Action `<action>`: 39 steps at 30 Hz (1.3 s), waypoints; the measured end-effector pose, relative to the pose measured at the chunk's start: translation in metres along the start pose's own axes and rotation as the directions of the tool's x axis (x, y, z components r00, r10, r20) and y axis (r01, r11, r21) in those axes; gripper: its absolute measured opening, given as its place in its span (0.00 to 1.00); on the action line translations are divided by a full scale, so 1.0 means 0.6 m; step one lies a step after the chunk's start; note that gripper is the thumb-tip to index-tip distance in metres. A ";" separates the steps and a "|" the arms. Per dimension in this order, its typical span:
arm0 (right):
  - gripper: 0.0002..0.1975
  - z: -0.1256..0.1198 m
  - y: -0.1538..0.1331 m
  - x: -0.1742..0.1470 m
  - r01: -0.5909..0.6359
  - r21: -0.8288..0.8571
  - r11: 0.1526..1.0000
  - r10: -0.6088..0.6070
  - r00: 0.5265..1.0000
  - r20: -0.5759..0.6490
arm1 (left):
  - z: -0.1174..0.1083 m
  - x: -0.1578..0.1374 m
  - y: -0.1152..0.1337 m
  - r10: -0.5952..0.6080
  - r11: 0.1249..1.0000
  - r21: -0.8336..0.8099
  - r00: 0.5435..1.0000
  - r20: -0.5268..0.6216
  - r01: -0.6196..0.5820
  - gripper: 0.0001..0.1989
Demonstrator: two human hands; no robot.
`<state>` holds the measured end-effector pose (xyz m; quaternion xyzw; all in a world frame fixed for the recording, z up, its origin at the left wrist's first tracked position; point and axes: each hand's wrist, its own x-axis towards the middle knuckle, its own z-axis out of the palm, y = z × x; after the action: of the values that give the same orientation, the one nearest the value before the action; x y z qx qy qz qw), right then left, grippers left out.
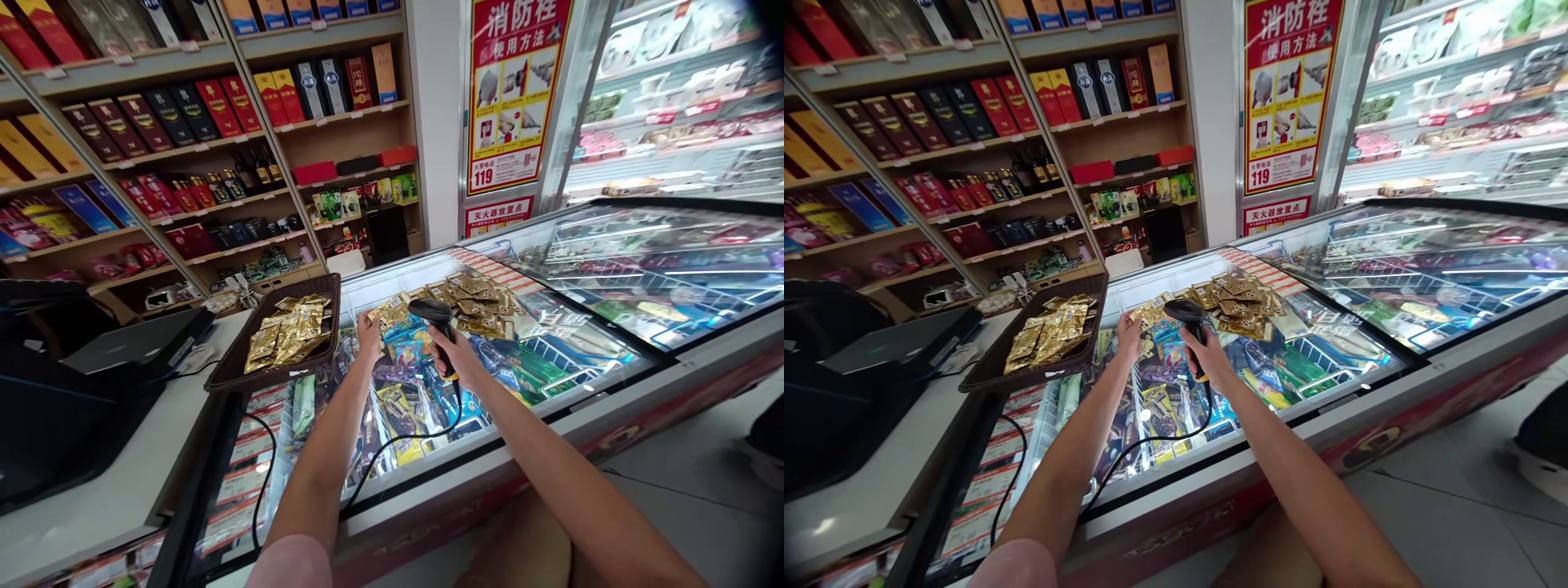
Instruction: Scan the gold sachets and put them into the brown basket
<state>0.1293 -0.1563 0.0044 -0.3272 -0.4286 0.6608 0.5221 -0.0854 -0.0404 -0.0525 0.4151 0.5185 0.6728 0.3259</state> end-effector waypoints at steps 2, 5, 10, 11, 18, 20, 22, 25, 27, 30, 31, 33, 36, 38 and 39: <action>0.26 0.000 0.000 -0.001 -0.002 -0.010 1.000 0.002 1.000 0.013 | 0.000 -0.001 0.001 0.002 1.000 0.001 1.000 -0.001 -0.002 0.12; 0.25 -0.003 0.003 0.000 0.018 -0.024 1.000 -0.018 0.999 0.035 | 0.001 -0.003 0.004 0.006 1.000 -0.002 1.000 -0.004 -0.006 0.11; 0.24 -0.010 0.008 0.002 0.034 -0.036 0.999 -0.032 0.998 0.063 | 0.002 -0.006 0.006 0.007 1.000 -0.015 1.000 0.006 -0.007 0.10; 0.24 -0.011 0.009 0.003 0.032 -0.041 0.999 -0.029 0.997 0.066 | 0.002 -0.006 0.007 0.009 1.000 -0.017 1.000 0.006 -0.008 0.10; 0.24 -0.011 0.009 0.003 0.024 -0.051 0.998 -0.021 0.998 0.067 | 0.002 -0.006 0.009 0.007 1.000 -0.010 1.000 -0.003 -0.007 0.10; 0.24 -0.011 0.008 0.002 0.020 -0.050 0.999 -0.017 0.998 0.060 | 0.002 -0.007 0.010 0.005 1.000 -0.013 1.000 -0.003 -0.005 0.10; 0.24 -0.011 0.008 0.002 0.019 -0.049 0.999 -0.016 0.998 0.057 | 0.002 -0.007 0.010 0.005 1.000 -0.020 1.000 -0.002 -0.005 0.10; 0.24 -0.012 0.008 0.003 0.020 -0.051 0.998 -0.017 0.998 0.066 | 0.003 -0.008 0.011 0.003 1.000 -0.029 1.000 0.000 -0.003 0.09; 0.24 -0.013 0.010 0.003 0.022 -0.051 0.998 -0.018 0.997 0.068 | 0.003 -0.008 0.011 0.005 0.999 -0.031 1.000 0.001 -0.005 0.09; 0.24 -0.014 0.012 0.004 0.028 -0.046 0.999 -0.024 0.997 0.070 | 0.002 -0.010 0.012 0.007 1.000 -0.030 1.000 0.008 -0.007 0.10; 0.24 -0.014 0.012 0.005 0.029 -0.045 0.999 -0.026 0.997 0.072 | 0.002 -0.011 0.013 0.008 1.000 -0.027 1.000 0.011 -0.008 0.10; 0.24 -0.014 0.012 0.004 0.026 -0.048 0.999 -0.022 0.997 0.074 | 0.002 -0.011 0.015 0.008 1.000 -0.017 1.000 0.017 -0.008 0.09; 0.24 -0.013 0.010 0.003 0.011 -0.047 0.999 -0.008 0.998 0.070 | 0.004 -0.011 0.016 0.016 1.000 0.010 1.000 0.020 -0.016 0.06; 0.24 -0.012 0.010 0.003 0.006 -0.042 0.999 -0.004 0.998 0.062 | 0.006 -0.013 0.017 0.030 0.999 0.036 0.999 0.018 -0.031 0.05; 0.24 -0.011 0.011 0.003 0.005 -0.036 0.999 -0.003 0.999 0.053 | 0.007 -0.015 0.018 0.041 0.998 0.054 0.999 0.016 -0.042 0.05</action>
<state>0.1322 -0.1534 -0.0043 -0.3183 -0.4547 0.6604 0.5058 -0.0776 -0.0492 -0.0435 0.4394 0.5254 0.6621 0.3042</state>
